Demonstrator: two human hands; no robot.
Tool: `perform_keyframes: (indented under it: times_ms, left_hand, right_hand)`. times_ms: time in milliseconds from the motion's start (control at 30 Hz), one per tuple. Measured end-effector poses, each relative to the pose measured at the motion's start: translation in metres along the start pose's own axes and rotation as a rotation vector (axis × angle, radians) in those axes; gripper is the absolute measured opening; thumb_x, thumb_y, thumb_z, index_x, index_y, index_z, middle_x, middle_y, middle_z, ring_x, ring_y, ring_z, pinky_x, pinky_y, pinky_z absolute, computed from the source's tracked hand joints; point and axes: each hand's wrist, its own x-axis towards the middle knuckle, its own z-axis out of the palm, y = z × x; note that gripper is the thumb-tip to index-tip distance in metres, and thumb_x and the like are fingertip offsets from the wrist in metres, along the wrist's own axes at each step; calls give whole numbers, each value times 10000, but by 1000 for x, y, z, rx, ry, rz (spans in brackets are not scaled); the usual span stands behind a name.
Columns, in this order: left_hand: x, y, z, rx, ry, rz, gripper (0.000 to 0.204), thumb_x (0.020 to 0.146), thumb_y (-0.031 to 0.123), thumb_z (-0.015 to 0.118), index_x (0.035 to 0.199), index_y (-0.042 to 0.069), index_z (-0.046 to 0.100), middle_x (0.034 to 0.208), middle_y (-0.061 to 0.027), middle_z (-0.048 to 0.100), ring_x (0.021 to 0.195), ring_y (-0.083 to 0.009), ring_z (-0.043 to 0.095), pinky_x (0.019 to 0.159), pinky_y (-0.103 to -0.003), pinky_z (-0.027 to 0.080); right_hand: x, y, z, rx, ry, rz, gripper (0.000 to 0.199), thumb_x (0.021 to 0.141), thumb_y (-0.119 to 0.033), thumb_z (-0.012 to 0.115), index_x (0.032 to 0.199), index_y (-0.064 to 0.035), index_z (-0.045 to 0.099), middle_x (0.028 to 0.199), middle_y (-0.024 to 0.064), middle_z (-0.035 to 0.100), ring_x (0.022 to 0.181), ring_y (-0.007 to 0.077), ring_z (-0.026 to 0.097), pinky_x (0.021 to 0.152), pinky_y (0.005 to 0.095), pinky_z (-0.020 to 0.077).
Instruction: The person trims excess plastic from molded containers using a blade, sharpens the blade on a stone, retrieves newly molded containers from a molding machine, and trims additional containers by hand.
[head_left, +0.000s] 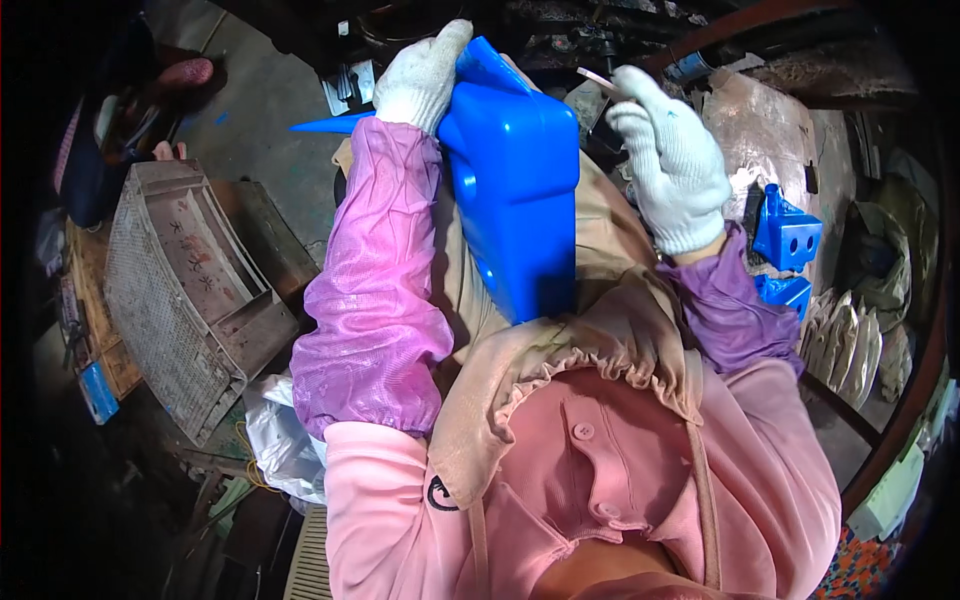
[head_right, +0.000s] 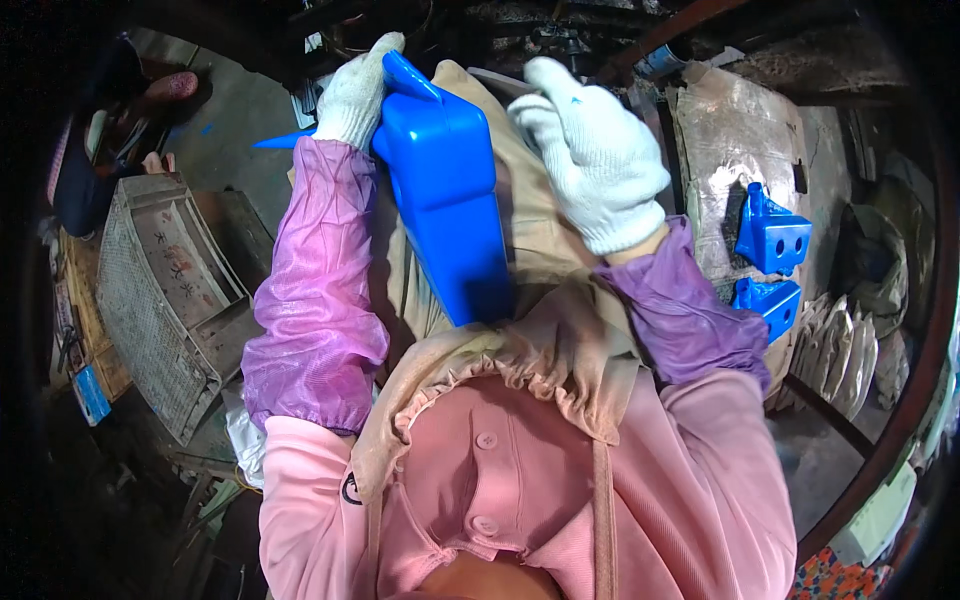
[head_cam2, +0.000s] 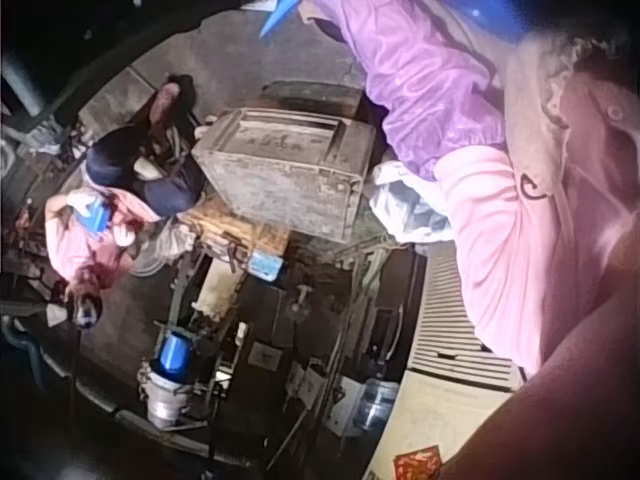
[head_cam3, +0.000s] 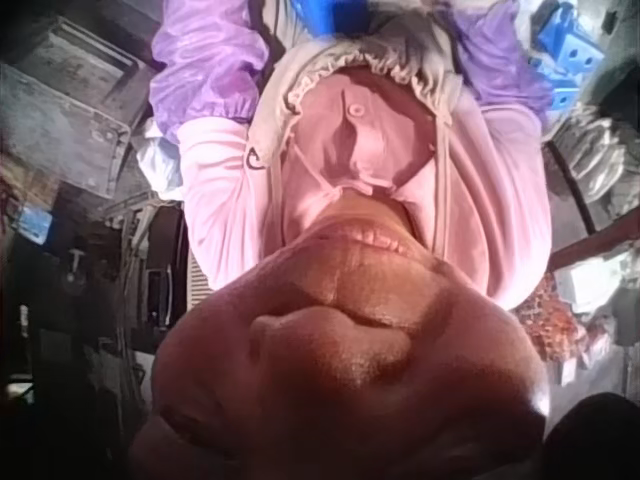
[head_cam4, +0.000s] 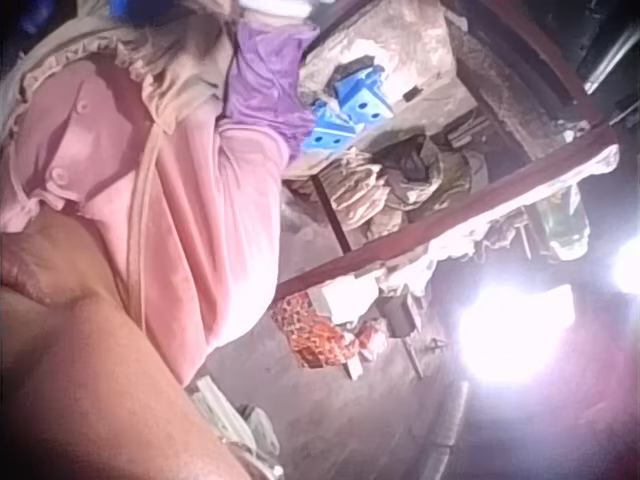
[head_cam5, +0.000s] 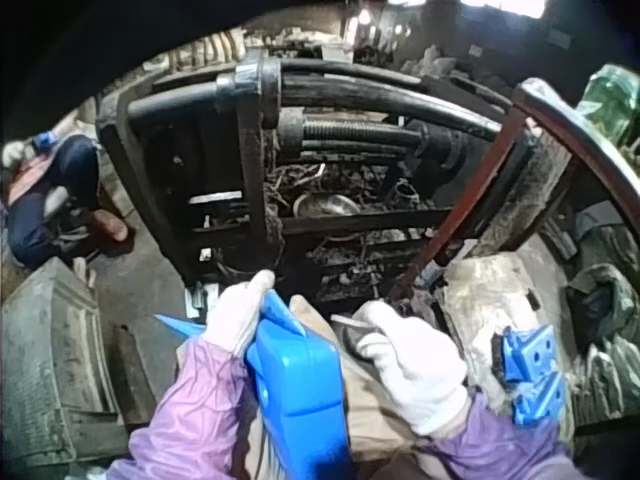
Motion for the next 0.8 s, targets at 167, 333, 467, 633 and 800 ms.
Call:
perform_keyframes:
  times_ms: [167,333,467,633,800]
  left_hand:
    - [6,-2,1,-189,-12,-201,676,963,638,321,1190,103,666,1133,-224,671,1104,-416,608,987,-462,431]
    - [6,4,-2,-217,-26,-302,715,951,657,334,1139,63,684,1122,-226,675,1095,-414,610,978,-452,432]
    - [-1,11,-6,-89,-24,-162,471,1013,474,353,1195,134,623,1076,-213,676,1047,-407,625,921,-475,468]
    - [-2,8,-4,-187,-20,-170,548,997,526,354,1175,98,646,1074,-214,680,1029,-407,631,937,-466,460]
    - [14,3,-5,-255,-34,-269,753,927,672,374,1058,11,709,1042,-219,695,1008,-396,641,926,-437,453]
  right_hand:
    - [-8,-7,-19,0,-458,16,385,968,-370,561,1222,-93,643,863,140,660,778,321,657,680,409,525]
    - [6,-11,-33,-108,-648,-25,436,975,-441,529,1244,-109,619,879,148,656,778,329,661,677,422,530]
    - [25,-18,-40,-230,-758,-29,442,979,-461,511,1222,-109,622,887,149,657,777,329,664,671,424,532]
    - [52,-3,-27,-93,-646,-12,370,971,-373,566,1203,-93,633,873,147,651,794,329,657,689,431,520]
    - [59,11,-22,-13,-731,-23,414,972,-363,563,1292,-106,618,898,158,657,823,342,660,724,417,527]
